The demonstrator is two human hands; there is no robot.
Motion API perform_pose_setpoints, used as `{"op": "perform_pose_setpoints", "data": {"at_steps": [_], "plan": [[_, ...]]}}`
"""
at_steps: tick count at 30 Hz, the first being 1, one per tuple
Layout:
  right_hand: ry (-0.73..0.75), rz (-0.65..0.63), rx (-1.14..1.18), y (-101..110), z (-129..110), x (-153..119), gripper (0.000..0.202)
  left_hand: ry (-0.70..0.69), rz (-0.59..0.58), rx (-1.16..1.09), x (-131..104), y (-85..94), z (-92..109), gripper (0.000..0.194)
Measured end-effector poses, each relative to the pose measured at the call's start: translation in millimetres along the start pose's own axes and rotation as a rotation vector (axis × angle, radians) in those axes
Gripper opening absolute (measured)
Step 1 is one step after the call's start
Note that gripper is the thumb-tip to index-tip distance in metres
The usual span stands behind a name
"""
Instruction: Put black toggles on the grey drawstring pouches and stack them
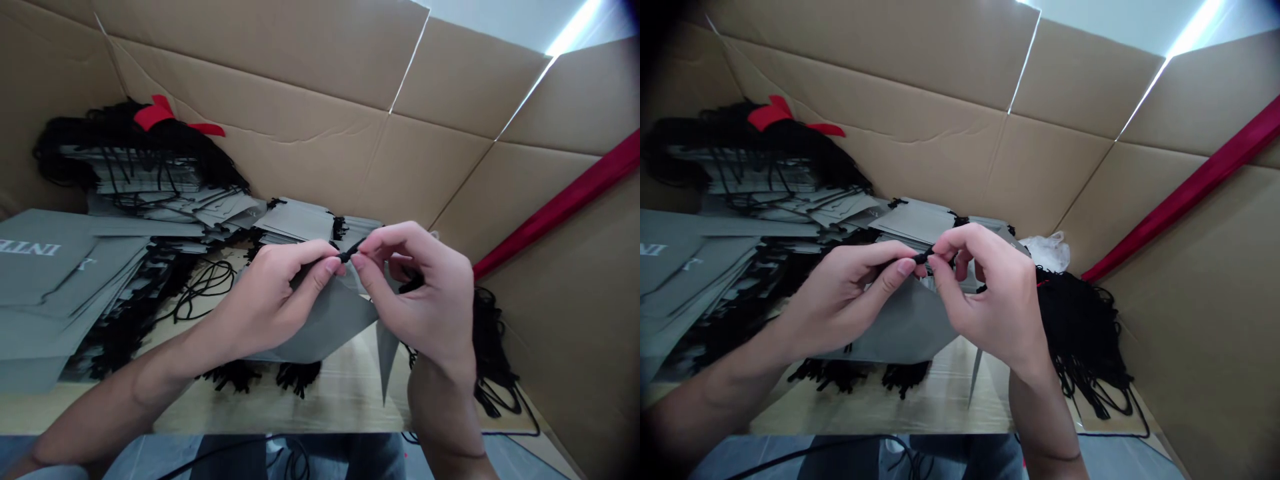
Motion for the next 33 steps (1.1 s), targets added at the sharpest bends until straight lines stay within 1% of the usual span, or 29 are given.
{"op": "perform_pose_setpoints", "data": {"at_steps": [3, 8, 13, 18, 20, 21, 24, 25, 26, 28, 29, 33], "plan": [[0.073, -0.034, -0.054, -0.7, -9.8, -1.9, 0.013, -0.029, 0.014, 0.031, 0.0, 0.2, 3.3, 0.029], [0.033, -0.101, -0.055, -1.6, -7.4, -3.4, 0.011, -0.039, -0.023, -0.008, -0.4, -4.4, 4.5, 0.03], [0.042, -0.135, -0.067, -1.4, -5.3, -1.4, 0.01, -0.057, -0.059, -0.048, 1.4, -7.8, 2.9, 0.03], [-0.006, -0.16, 0.034, -2.4, 0.5, 0.8, 0.011, -0.102, -0.101, -0.012, 3.4, -7.0, 7.5, 0.031], [-0.041, -0.178, 0.088, -5.1, 4.0, 1.1, 0.012, -0.116, -0.087, 0.017, 3.7, -4.6, 9.4, 0.032], [-0.058, -0.183, 0.111, -6.2, 5.7, 1.3, 0.013, -0.114, -0.057, 0.022, 4.0, -2.0, 9.2, 0.03], [-0.1, -0.188, 0.167, -8.4, 10.3, 2.1, 0.015, -0.133, 0.086, -0.077, 3.4, 11.2, 8.0, 0.011], [-0.113, -0.195, 0.182, -9.1, 11.5, 2.4, 0.016, -0.152, 0.106, -0.132, 2.9, 13.7, 7.7, 0.008], [-0.125, -0.205, 0.199, -9.7, 12.6, 2.7, 0.016, -0.176, 0.103, -0.177, 2.6, 14.7, 7.8, 0.008], [-0.147, -0.245, 0.234, -11.8, 13.9, 2.9, 0.016, -0.228, 0.051, -0.2, 1.8, 14.0, 9.3, 0.008], [-0.155, -0.268, 0.255, -13.0, 14.0, 3.0, 0.017, -0.25, 0.03, -0.181, 1.2, 14.4, 10.3, 0.009], [-0.166, -0.364, 0.344, -18.0, 11.5, 2.4, 0.018, -0.349, 0.01, -0.089, -3.0, 20.8, 19.7, 0.02]]}}
Point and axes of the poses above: each hand's wrist, its own x-axis towards the middle knuckle, its own y-axis out of the back of the hand, z = x × y, the point moved 9 cm from there along x, towards the middle knuckle, and after that the axes turned 9 degrees about -x, right-handed, at the moved point
